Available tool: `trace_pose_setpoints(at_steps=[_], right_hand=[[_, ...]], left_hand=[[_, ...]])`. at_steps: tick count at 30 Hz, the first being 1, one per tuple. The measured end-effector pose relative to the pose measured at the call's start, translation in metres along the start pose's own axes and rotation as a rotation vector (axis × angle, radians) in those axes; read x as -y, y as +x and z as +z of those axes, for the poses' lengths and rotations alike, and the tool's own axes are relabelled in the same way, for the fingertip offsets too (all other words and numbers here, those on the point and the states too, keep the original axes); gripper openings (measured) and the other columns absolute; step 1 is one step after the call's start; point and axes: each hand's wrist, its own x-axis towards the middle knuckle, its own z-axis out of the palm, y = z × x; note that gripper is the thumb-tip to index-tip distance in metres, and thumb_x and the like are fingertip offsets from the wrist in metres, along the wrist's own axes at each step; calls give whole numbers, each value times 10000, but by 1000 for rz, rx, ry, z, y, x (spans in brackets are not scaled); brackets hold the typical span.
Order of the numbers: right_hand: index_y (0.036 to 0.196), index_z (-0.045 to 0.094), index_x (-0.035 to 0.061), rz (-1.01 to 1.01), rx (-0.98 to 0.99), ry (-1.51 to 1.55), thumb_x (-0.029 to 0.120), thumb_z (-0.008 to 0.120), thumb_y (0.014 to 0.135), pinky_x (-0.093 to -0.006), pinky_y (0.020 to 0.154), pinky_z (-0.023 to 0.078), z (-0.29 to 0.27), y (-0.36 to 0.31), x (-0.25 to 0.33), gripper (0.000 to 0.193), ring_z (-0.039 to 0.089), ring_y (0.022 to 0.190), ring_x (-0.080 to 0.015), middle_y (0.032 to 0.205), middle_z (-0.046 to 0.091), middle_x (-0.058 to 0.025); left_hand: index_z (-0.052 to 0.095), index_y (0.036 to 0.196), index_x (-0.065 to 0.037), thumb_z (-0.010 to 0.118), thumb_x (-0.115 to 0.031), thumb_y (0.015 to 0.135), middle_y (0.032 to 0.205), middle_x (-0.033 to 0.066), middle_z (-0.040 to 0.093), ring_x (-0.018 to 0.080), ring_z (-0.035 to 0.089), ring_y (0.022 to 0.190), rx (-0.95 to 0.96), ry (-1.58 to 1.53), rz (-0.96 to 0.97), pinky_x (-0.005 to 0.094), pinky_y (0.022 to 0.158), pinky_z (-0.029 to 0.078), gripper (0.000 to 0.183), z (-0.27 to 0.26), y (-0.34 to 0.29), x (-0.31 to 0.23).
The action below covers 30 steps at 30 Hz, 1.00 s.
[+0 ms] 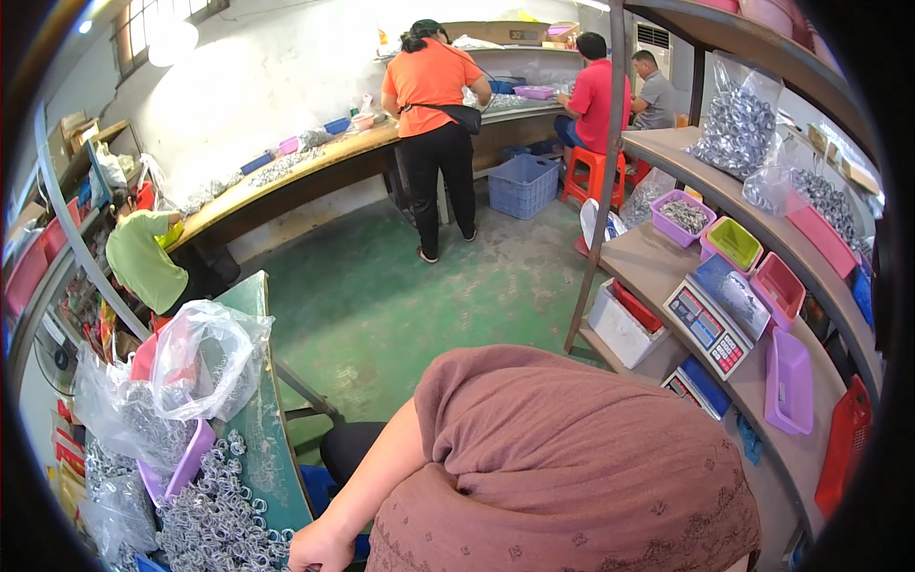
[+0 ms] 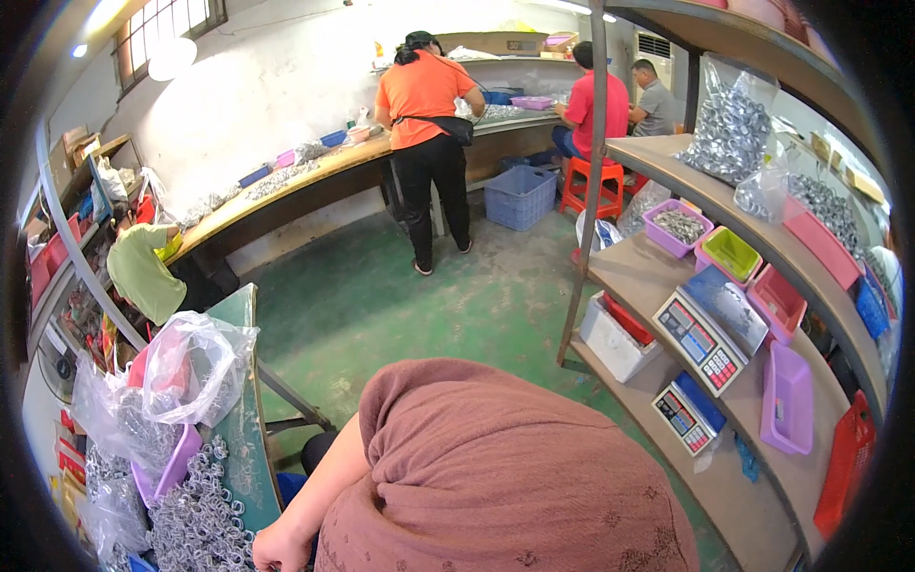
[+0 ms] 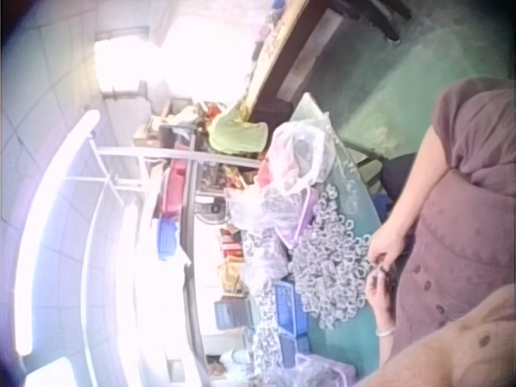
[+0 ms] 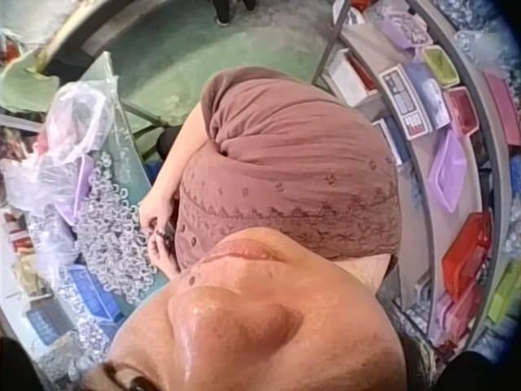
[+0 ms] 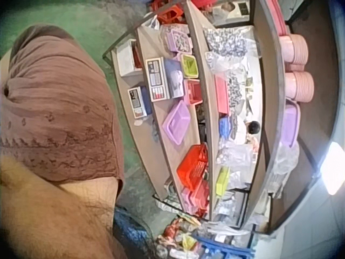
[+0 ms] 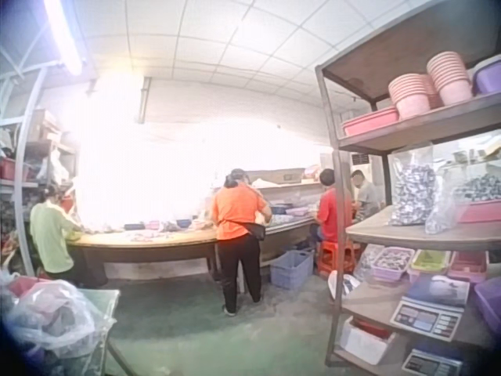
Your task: The person picks up metal ring clips from a pile on the table and interlocks them together by hand.
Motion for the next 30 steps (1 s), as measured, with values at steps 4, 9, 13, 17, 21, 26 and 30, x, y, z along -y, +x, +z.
trace_pose_setpoints(at_steps=[4,9,13,17,21,26,30], right_hand=[[859,596,37,19,33,18,344,657,733,-305,597,467,1,2,-5,337,582,670,-193,753,615,-101],[885,595,35,33,65,-3,332,664,729,-304,609,469,-5,3,6,342,584,689,-191,773,617,-102],[893,596,34,93,92,34,300,691,702,-312,618,471,-4,8,3,341,585,701,-201,777,615,-110],[894,597,36,43,82,-47,282,701,684,-315,621,470,-4,8,1,339,584,699,-211,776,613,-113],[878,600,38,49,20,-19,272,695,687,-318,620,469,0,7,-4,317,584,698,-217,777,615,-111],[848,605,41,35,2,3,272,678,707,-319,615,468,1,7,-4,280,583,687,-212,767,615,-111],[828,606,41,23,-29,-16,266,665,723,-316,616,465,1,7,-4,256,581,681,-204,748,612,-111]], left_hand=[[571,828,-44,530,-141,849,659,-47,485,31,385,579,21,-11,-7,161,519,304,107,1,1,-3],[582,897,-28,523,-131,852,703,-33,512,47,415,610,59,6,-18,176,547,334,127,-12,4,6],[573,961,-17,518,-123,852,808,0,552,78,472,696,77,-59,-7,202,614,382,161,-14,3,5],[563,991,-13,510,-128,850,904,32,566,109,505,786,93,-45,-12,228,679,410,190,-22,6,9],[564,995,-19,512,-142,837,911,45,564,123,511,792,50,-55,-1,241,682,416,207,-16,2,4],[560,1000,-28,514,-168,834,896,44,561,125,512,781,21,-52,-34,247,669,420,222,-11,0,-3],[564,961,-38,516,-185,838,840,27,558,103,498,706,2,-127,-91,229,606,408,198,-9,-2,-3]])
